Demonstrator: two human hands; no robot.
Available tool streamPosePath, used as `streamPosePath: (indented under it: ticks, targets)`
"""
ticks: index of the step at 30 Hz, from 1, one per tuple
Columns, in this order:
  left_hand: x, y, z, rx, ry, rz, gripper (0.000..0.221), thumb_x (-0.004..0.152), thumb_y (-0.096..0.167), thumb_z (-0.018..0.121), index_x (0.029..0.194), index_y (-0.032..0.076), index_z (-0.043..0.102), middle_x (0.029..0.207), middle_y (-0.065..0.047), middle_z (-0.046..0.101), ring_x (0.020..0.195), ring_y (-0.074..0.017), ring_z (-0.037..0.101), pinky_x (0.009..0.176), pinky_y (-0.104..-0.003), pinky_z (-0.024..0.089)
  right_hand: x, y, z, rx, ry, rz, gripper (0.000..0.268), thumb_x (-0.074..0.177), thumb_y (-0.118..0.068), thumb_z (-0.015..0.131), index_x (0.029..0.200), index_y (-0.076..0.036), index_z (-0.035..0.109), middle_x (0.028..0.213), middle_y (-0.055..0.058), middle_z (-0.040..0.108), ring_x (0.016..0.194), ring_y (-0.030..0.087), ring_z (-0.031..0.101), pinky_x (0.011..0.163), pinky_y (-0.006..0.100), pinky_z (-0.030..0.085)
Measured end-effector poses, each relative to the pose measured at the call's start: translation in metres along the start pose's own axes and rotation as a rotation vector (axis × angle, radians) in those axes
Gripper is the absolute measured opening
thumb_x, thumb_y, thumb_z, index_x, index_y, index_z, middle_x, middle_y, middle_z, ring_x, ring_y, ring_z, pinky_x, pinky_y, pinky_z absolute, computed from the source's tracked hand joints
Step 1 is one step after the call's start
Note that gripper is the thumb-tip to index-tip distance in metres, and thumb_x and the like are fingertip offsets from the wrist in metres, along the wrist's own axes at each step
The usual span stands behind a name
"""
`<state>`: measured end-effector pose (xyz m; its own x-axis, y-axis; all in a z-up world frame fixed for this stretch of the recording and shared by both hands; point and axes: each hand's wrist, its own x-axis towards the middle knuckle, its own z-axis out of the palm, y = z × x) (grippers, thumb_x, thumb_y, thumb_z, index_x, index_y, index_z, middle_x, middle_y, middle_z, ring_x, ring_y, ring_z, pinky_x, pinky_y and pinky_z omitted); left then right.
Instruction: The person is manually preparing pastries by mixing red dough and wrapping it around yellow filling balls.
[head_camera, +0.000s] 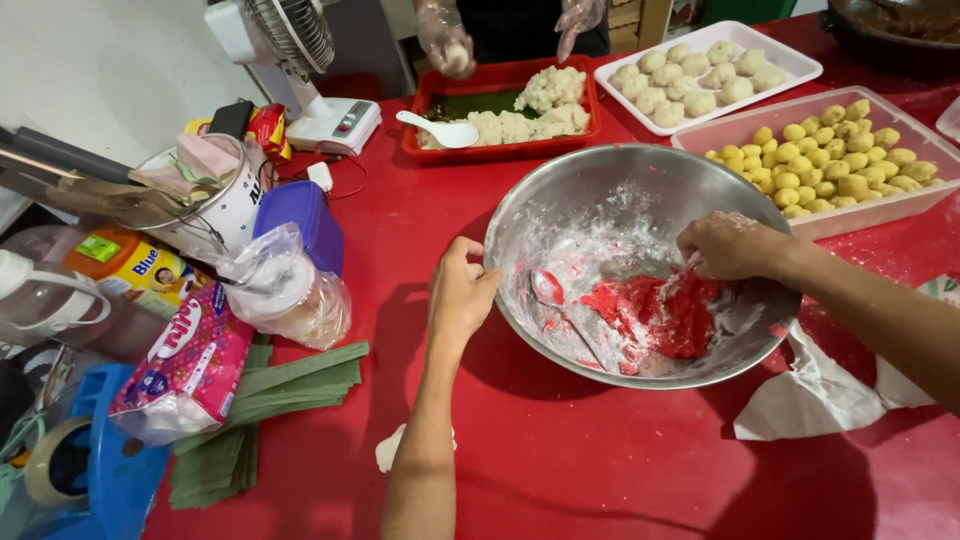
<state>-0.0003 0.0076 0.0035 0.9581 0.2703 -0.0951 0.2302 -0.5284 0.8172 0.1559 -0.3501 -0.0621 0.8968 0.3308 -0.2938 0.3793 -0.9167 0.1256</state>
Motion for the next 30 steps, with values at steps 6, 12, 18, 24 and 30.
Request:
streamPosePath:
  ticks: [6,12,18,24,30]
  targets:
    - [0.012,-0.016,0.002,0.018,-0.012,0.039,0.044,0.084,0.025,0.068,0.126,0.012,0.061,0.096,-0.014,0.076,0.098,-0.0286,0.075,0.082,-0.043,0.059,-0.013,0.000,-0.025,0.166,-0.074,-0.039,0.033,0.074,-0.030,0.080,0.106,-0.024,0.084,0.109,0.009,0.082,0.115,0.030,0.073,0.100,0.042,0.059]
    - [0.005,-0.005,-0.006,0.100,-0.012,0.076,0.045,0.086,0.027,0.068,0.127,0.010,0.062,0.086,-0.011,0.074,0.091,-0.0280,0.072,0.078,-0.043,0.057,-0.018,-0.001,-0.036,0.268,-0.160,-0.028,0.036,0.073,-0.026,0.088,0.109,-0.021,0.086,0.109,0.011,0.083,0.110,0.029,0.077,0.095,0.037,0.061]
    - [-0.004,0.021,-0.011,0.280,0.113,0.081,0.046,0.091,0.033,0.068,0.134,0.017,0.062,0.107,-0.008,0.073,0.115,-0.0331,0.065,0.097,-0.051,0.052,-0.040,-0.006,-0.071,0.318,-0.213,-0.053,0.040,0.072,-0.027,0.093,0.110,-0.020,0.087,0.109,0.012,0.083,0.107,0.030,0.078,0.093,0.037,0.061]
    - [-0.019,0.065,0.018,-0.598,0.049,0.422,0.050,0.090,0.034,0.068,0.133,0.009,0.059,0.129,-0.018,0.067,0.120,-0.0231,0.065,0.100,-0.035,0.055,-0.063,-0.014,-0.105,0.448,-0.251,-0.079,0.007,0.088,-0.015,0.082,0.095,-0.014,0.083,0.084,0.001,0.075,0.071,0.015,0.060,0.069,0.027,0.049]
    - [-0.010,0.089,0.063,-1.296,-0.136,0.209,0.033,0.091,0.021,0.071,0.121,0.008,0.070,0.115,-0.011,0.077,0.111,-0.0242,0.070,0.105,-0.045,0.051,-0.108,-0.035,-0.163,0.669,-0.147,-0.188,0.035,0.091,-0.025,0.062,0.122,-0.014,0.074,0.121,0.009,0.081,0.113,0.025,0.077,0.105,0.048,0.058]
